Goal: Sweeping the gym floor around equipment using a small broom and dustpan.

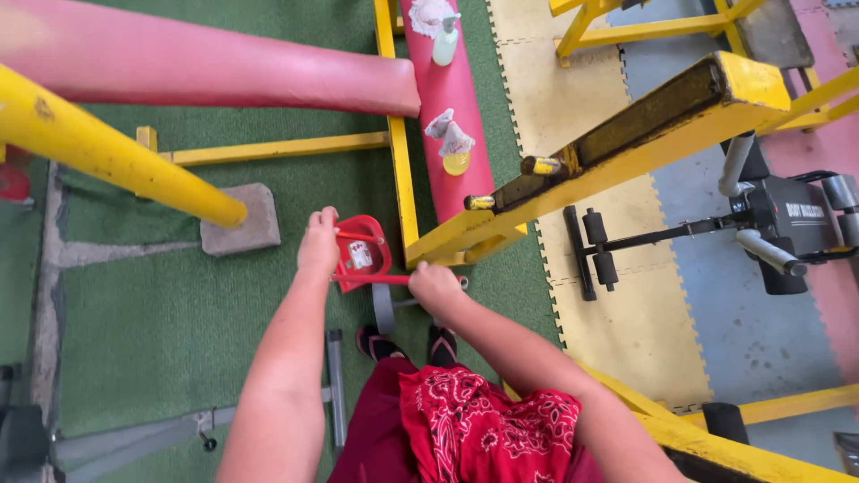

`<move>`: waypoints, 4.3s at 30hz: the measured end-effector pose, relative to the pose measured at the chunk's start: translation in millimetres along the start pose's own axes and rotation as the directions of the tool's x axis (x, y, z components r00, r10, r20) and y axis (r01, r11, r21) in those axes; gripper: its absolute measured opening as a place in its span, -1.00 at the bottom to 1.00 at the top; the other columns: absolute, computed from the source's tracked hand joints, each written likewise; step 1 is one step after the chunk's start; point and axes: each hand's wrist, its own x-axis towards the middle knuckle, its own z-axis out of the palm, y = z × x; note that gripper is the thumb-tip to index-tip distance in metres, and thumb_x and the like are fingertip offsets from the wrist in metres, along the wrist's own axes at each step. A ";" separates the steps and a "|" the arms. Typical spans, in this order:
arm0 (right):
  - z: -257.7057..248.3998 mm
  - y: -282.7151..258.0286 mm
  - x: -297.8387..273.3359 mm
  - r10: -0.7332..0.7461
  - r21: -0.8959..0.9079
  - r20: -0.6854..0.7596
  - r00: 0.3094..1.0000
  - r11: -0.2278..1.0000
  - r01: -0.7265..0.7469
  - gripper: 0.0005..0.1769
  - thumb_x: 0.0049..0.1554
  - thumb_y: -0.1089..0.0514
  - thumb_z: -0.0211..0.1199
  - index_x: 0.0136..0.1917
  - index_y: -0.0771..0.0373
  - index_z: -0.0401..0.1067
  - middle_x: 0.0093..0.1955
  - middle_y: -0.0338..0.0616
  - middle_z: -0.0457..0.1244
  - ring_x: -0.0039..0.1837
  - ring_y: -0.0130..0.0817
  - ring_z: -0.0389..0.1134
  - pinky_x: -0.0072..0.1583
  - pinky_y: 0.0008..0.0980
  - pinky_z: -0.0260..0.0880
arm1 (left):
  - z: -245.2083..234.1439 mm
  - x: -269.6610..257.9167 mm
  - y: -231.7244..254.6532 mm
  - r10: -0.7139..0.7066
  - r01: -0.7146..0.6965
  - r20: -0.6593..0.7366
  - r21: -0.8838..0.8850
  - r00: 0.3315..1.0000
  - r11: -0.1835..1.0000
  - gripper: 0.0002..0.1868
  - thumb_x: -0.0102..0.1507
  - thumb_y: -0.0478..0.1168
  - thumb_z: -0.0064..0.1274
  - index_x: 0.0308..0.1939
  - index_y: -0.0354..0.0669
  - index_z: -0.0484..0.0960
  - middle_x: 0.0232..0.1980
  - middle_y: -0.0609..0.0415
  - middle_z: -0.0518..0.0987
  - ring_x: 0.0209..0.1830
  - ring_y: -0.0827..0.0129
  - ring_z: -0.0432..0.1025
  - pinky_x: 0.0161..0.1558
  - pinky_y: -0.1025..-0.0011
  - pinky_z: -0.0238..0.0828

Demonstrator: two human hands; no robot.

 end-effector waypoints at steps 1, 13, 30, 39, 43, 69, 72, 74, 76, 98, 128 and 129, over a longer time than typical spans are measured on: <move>-7.5 2.5 -1.9 -0.012 0.000 0.006 1.000 1.000 0.012 -0.88 0.07 0.22 0.21 -0.18 0.24 0.56 -0.11 0.02 0.34 -0.13 -0.07 0.48 -0.15 -0.14 0.51 | 1.6 -8.6 -6.4 -0.013 0.013 -0.001 -0.001 1.000 1.000 -0.70 0.33 -0.34 -0.03 0.13 -0.04 0.37 0.14 -0.18 0.47 0.08 -0.17 0.46 0.03 -0.02 0.44; -59.0 34.9 29.4 -0.097 -0.256 0.010 0.995 0.962 0.096 -0.89 0.03 0.20 0.28 -0.18 0.22 0.60 -0.09 0.00 0.36 -0.11 -0.08 0.49 -0.14 -0.16 0.51 | -41.1 -46.6 -68.0 -0.154 0.153 -0.068 -0.017 0.986 0.988 -0.67 0.34 -0.30 0.05 0.15 -0.04 0.38 0.13 -0.21 0.48 0.11 -0.19 0.46 0.07 -0.01 0.43; -74.3 -40.1 73.0 0.427 0.005 0.221 0.877 0.899 -0.439 -0.80 0.15 0.23 0.19 -0.02 0.24 0.61 0.02 0.13 0.43 0.08 0.06 0.48 0.09 -0.03 0.51 | -78.4 -72.1 -285.0 -0.517 0.414 -0.332 -0.333 0.789 0.847 -0.54 0.17 -0.12 0.39 -0.16 -0.32 0.43 -0.28 -0.17 0.64 -0.26 -0.10 0.56 -0.17 0.04 0.49; 70.3 -76.2 95.4 0.384 0.425 0.700 0.602 0.454 -0.783 -0.82 -0.04 0.35 0.35 -0.18 0.58 0.55 -0.27 0.19 0.35 -0.33 -0.13 0.34 -0.27 -0.13 0.32 | -84.9 -94.5 -308.7 -0.720 0.483 -0.206 -0.617 0.663 0.621 -0.58 0.22 -0.08 0.35 -0.22 -0.27 0.43 -0.33 -0.03 0.57 -0.50 0.24 0.55 -0.51 0.26 0.55; 106.6 -89.3 97.9 0.254 0.526 0.800 0.544 0.140 -0.839 -0.89 -0.01 0.42 0.27 -0.21 0.59 0.46 -0.33 0.16 0.32 -0.39 -0.13 0.33 -0.35 -0.22 0.37 | -96.5 -101.9 -304.7 -0.740 0.459 -0.205 -0.670 0.641 0.583 -0.60 0.23 -0.09 0.34 -0.24 -0.27 0.43 -0.31 0.00 0.56 -0.49 0.36 0.52 -0.55 0.37 0.58; 112.8 -59.9 220.5 0.393 0.318 0.561 0.729 0.710 -0.628 -0.74 0.11 0.23 0.14 -0.01 0.44 0.51 -0.27 0.18 0.41 -0.27 -0.03 0.50 -0.22 -0.12 0.53 | -64.5 -130.8 -275.6 -0.775 0.777 0.049 -0.056 0.629 0.627 -0.52 0.30 0.23 0.06 -0.05 -0.06 0.74 -0.14 -0.17 0.70 -0.09 -0.10 0.59 -0.05 -0.01 0.52; 136.4 -122.6 209.0 0.288 0.316 0.639 0.713 0.747 -0.585 -0.82 0.08 0.22 0.20 -0.08 0.40 0.44 -0.25 0.15 0.42 -0.27 -0.07 0.51 -0.20 -0.11 0.57 | -68.8 -124.2 -265.4 -0.783 0.787 0.080 -0.053 0.617 0.615 -0.55 0.29 0.21 0.06 -0.06 -0.03 0.75 -0.14 -0.17 0.70 -0.08 -0.10 0.59 -0.04 -0.01 0.52; 132.0 -174.1 186.2 0.197 0.299 0.681 0.705 0.805 -0.513 -0.74 0.01 0.22 0.28 -0.08 0.46 0.51 -0.21 0.20 0.42 -0.19 -0.08 0.51 -0.14 -0.13 0.56 | -71.0 -116.9 -262.5 -0.788 0.793 0.084 -0.055 0.610 0.607 -0.55 0.29 0.20 0.07 -0.06 -0.04 0.75 -0.13 -0.17 0.70 -0.08 -0.10 0.59 -0.04 -0.01 0.52; 108.3 -206.3 161.9 0.111 0.281 0.722 0.683 0.855 -0.436 -0.66 -0.06 0.21 0.35 -0.07 0.51 0.58 -0.17 0.24 0.42 -0.11 -0.08 0.52 -0.07 -0.15 0.55 | -70.6 -111.2 -259.4 -0.793 0.799 0.094 -0.062 0.602 0.598 -0.56 0.29 0.19 0.07 -0.07 -0.05 0.75 -0.13 -0.17 0.70 -0.08 -0.09 0.60 -0.04 0.00 0.53; 97.1 -126.4 204.6 0.263 0.362 0.694 0.670 0.678 -0.640 -0.73 0.04 0.23 0.21 -0.05 0.46 0.52 -0.21 0.21 0.42 -0.17 -0.02 0.52 -0.12 -0.08 0.55 | -71.9 -92.2 -244.9 -0.820 0.820 0.097 0.051 0.564 0.570 -0.53 0.29 0.20 0.10 -0.13 -0.13 0.73 -0.15 -0.20 0.69 -0.08 -0.11 0.59 -0.06 -0.01 0.53; -115.0 -236.3 274.3 -0.335 0.725 0.654 0.678 0.534 -0.436 -0.71 0.28 0.10 0.08 0.23 0.19 0.42 -0.34 -0.29 0.17 -0.42 -0.57 0.14 -0.41 -0.50 0.19 | -266.2 -164.7 -358.7 -0.955 0.923 -0.217 -0.284 0.204 0.262 -0.49 0.25 0.27 0.14 -0.18 -0.12 0.73 -0.10 -0.13 0.68 -0.05 -0.04 0.58 -0.04 0.04 0.50; -116.1 -243.0 279.7 -0.343 0.734 0.646 0.682 0.525 -0.431 -0.66 0.28 0.10 0.08 0.29 0.17 0.41 -0.34 -0.29 0.16 -0.42 -0.57 0.13 -0.41 -0.50 0.18 | -269.8 -163.9 -363.9 -0.956 0.922 -0.217 -0.288 0.200 0.258 -0.48 0.27 0.27 0.12 -0.19 -0.14 0.72 -0.11 -0.13 0.68 -0.05 -0.04 0.58 -0.04 0.04 0.50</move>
